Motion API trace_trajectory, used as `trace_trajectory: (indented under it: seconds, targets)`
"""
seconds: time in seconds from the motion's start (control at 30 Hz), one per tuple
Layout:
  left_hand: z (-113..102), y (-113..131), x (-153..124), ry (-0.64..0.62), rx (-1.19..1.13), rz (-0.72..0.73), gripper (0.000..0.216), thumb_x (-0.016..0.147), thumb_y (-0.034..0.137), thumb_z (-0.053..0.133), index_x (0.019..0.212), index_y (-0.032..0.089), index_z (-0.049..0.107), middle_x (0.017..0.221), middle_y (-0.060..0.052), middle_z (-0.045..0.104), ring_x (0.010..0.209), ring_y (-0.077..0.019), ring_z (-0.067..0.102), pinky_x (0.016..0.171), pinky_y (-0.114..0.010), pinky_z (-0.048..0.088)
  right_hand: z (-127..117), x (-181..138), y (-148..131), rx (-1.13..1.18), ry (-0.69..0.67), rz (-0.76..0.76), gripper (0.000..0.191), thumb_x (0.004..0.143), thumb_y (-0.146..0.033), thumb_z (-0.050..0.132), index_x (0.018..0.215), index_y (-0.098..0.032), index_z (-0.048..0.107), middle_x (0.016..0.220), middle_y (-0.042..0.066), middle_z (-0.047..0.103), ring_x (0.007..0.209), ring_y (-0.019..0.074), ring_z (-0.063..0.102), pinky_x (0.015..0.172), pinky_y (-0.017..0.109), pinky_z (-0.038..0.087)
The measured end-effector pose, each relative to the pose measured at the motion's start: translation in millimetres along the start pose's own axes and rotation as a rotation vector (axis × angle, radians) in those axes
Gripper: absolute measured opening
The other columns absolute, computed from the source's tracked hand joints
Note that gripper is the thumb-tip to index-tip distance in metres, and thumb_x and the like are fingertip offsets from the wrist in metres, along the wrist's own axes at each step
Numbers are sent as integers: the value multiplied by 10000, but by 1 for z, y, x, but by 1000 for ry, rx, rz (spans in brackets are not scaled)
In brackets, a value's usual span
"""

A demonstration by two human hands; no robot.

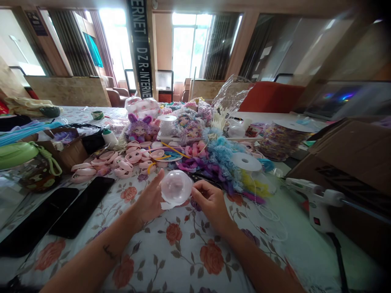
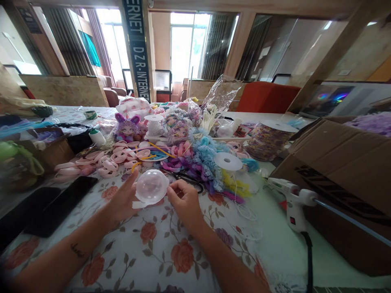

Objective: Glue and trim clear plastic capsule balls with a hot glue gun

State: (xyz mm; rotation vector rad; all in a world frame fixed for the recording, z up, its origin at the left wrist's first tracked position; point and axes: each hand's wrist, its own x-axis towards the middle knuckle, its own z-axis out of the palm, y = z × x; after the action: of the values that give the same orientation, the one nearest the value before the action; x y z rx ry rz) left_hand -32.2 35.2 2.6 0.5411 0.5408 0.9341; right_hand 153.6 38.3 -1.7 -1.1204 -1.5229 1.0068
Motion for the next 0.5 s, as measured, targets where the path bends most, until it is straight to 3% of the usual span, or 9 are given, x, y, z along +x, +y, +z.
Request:
trace_trajectory:
  seconds: [0.17, 0.23, 0.33, 0.43, 0.5]
  targets:
    - [-7, 2, -5, -67, 86, 81, 687, 741, 262, 736, 1383, 271, 494, 1146, -77, 702, 1044, -281, 671, 891, -375, 546, -3, 3, 0, 15, -5, 22, 311, 799, -455, 618, 675, -172, 587, 580, -12, 524, 504, 109, 440, 479, 230, 333]
    - [-9, 4, -5, -25, 86, 96, 649, 733, 301, 754, 1341, 233, 538, 1105, -105, 713, 974, -285, 692, 792, -341, 573, -10, 5, -3, 4, 60, 9, 315, 784, -471, 636, 692, -172, 610, 590, -5, 552, 517, 118, 466, 491, 234, 359]
    - [-11, 9, -2, 16, 13, 132, 609, 724, 509, 748, 1208, 163, 621, 1007, -145, 730, 840, -294, 715, 661, -331, 585, -32, 2, -8, -53, 252, -16, 298, 775, -473, 652, 738, -176, 657, 632, 17, 615, 560, 142, 524, 549, 254, 422]
    - [-11, 15, 0, -20, -60, 155, 599, 781, 606, 650, 1146, 130, 639, 965, -155, 733, 805, -279, 720, 655, -324, 587, -70, -18, -2, -147, 507, 59, 313, 774, -498, 639, 823, -193, 684, 705, 55, 667, 632, 206, 609, 628, 319, 484]
    - [-12, 18, 1, -37, -81, 144, 616, 822, 631, 578, 1174, 128, 628, 946, -153, 732, 788, -265, 723, 604, -290, 577, -103, -38, 13, -391, 741, 146, 304, 741, -478, 647, 851, -200, 699, 832, 111, 709, 800, 290, 661, 745, 392, 491]
